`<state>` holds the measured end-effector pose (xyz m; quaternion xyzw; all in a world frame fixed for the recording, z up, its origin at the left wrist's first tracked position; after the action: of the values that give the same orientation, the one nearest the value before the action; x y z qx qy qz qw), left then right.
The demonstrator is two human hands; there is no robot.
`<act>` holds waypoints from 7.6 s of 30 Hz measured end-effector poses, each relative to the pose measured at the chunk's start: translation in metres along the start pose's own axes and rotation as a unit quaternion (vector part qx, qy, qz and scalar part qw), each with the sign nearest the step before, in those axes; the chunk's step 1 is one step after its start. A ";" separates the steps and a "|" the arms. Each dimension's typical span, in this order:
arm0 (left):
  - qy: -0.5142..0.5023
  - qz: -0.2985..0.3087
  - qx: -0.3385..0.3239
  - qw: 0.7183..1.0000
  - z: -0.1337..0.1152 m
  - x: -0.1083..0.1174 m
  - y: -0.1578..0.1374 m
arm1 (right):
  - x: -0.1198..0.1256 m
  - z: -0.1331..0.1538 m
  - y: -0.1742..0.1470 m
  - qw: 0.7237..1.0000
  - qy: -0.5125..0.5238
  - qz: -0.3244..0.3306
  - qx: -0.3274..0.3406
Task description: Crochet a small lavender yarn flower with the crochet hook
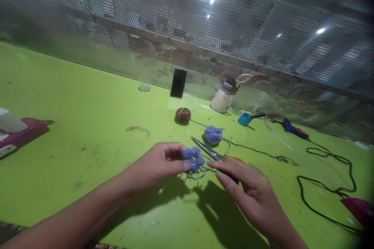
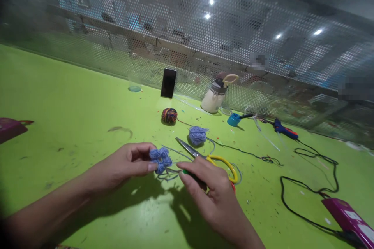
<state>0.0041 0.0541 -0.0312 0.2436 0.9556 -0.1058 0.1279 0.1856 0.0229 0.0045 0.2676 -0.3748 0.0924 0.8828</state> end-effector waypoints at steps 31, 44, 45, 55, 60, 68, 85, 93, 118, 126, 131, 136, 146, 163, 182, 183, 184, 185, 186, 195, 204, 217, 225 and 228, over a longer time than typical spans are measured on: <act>0.007 -0.030 0.012 0.999 0.006 0.009 0.004 | -0.001 0.008 0.003 0.990 -0.122 -0.065 0.030; -0.034 0.051 0.040 0.997 0.006 -0.004 -0.002 | -0.013 0.014 0.006 0.999 0.001 0.039 0.024; -0.031 0.055 0.041 0.997 0.006 -0.004 -0.003 | -0.013 0.013 0.006 0.999 0.005 0.044 0.028; -0.018 0.082 0.049 0.995 0.004 -0.006 -0.002 | -0.011 0.011 0.005 0.997 0.005 0.058 0.052; -0.026 0.094 0.057 0.994 0.004 -0.008 -0.003 | -0.011 0.012 0.004 0.995 0.027 0.075 0.062; -0.013 0.096 0.058 0.994 0.006 -0.009 -0.004 | -0.010 0.013 0.004 0.993 0.030 0.081 0.086; 0.008 0.128 0.021 0.992 0.000 -0.016 -0.007 | -0.008 0.011 0.004 0.988 0.068 0.088 0.104; -0.001 0.110 0.003 0.994 -0.003 -0.015 -0.007 | -0.007 0.008 0.004 0.993 0.061 0.044 0.086; -0.045 0.097 -0.008 0.994 -0.002 -0.016 -0.008 | -0.017 0.007 0.008 0.992 0.124 0.005 -0.014; -0.033 0.099 -0.013 0.994 -0.002 -0.016 -0.008 | -0.020 0.006 0.007 0.993 0.112 0.032 -0.006; -0.051 0.081 -0.027 0.995 -0.004 -0.016 -0.009 | -0.021 0.007 0.006 0.993 0.113 0.029 -0.011; -0.030 0.070 -0.028 0.997 -0.003 -0.015 -0.009 | -0.020 0.009 0.005 0.995 0.096 0.018 0.020; -0.026 0.081 -0.033 0.996 -0.008 -0.018 -0.010 | -0.016 0.006 0.003 0.995 0.093 -0.012 0.021; -0.033 0.098 -0.021 0.994 -0.003 -0.015 -0.007 | -0.019 0.009 0.005 0.990 0.141 -0.003 0.013; -0.066 0.103 -0.036 0.992 -0.004 -0.019 -0.008 | -0.019 0.009 0.007 0.989 0.147 -0.013 0.019; -0.060 0.102 -0.034 0.992 -0.004 -0.019 -0.008 | -0.019 0.009 0.007 0.989 0.148 -0.014 0.020; -0.055 0.100 -0.032 0.993 -0.003 -0.019 -0.007 | -0.019 0.009 0.007 0.989 0.147 -0.014 0.020; -0.051 0.096 -0.030 0.994 -0.003 -0.018 -0.007 | -0.019 0.009 0.007 0.989 0.146 -0.012 0.022; -0.046 0.095 -0.028 0.994 -0.003 -0.018 -0.007 | -0.019 0.009 0.007 0.989 0.143 -0.010 0.023; 0.005 0.099 -0.020 0.995 -0.001 -0.018 -0.007 | -0.021 0.011 0.007 0.990 0.135 0.025 0.038; 0.026 0.071 -0.058 0.995 -0.006 -0.022 -0.005 | -0.038 -0.009 -0.001 0.951 0.291 0.048 -0.090; 0.008 0.105 0.047 0.993 0.008 -0.018 -0.003 | -0.051 -0.007 -0.005 0.895 0.403 0.022 -0.190; -0.034 0.072 0.014 0.997 0.002 0.002 0.004 | -0.037 -0.013 -0.008 0.949 0.298 -0.008 -0.099; -0.044 0.027 0.004 0.999 -0.004 0.016 0.006 | -0.032 -0.019 -0.006 0.953 0.282 0.000 -0.111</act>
<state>-0.0078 0.0674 -0.0326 0.2646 0.9417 -0.1168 0.1718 0.1764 0.0289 -0.0318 0.1312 -0.1185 0.1223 0.9766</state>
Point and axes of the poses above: each hand's wrist, its own y-axis towards the middle knuckle, its own x-axis out of the back of the hand, z = x × y, the point moved 6 cm from there along y, towards the middle knuckle, and after that the axes turned 3 degrees about -y, right-handed, at the moved point
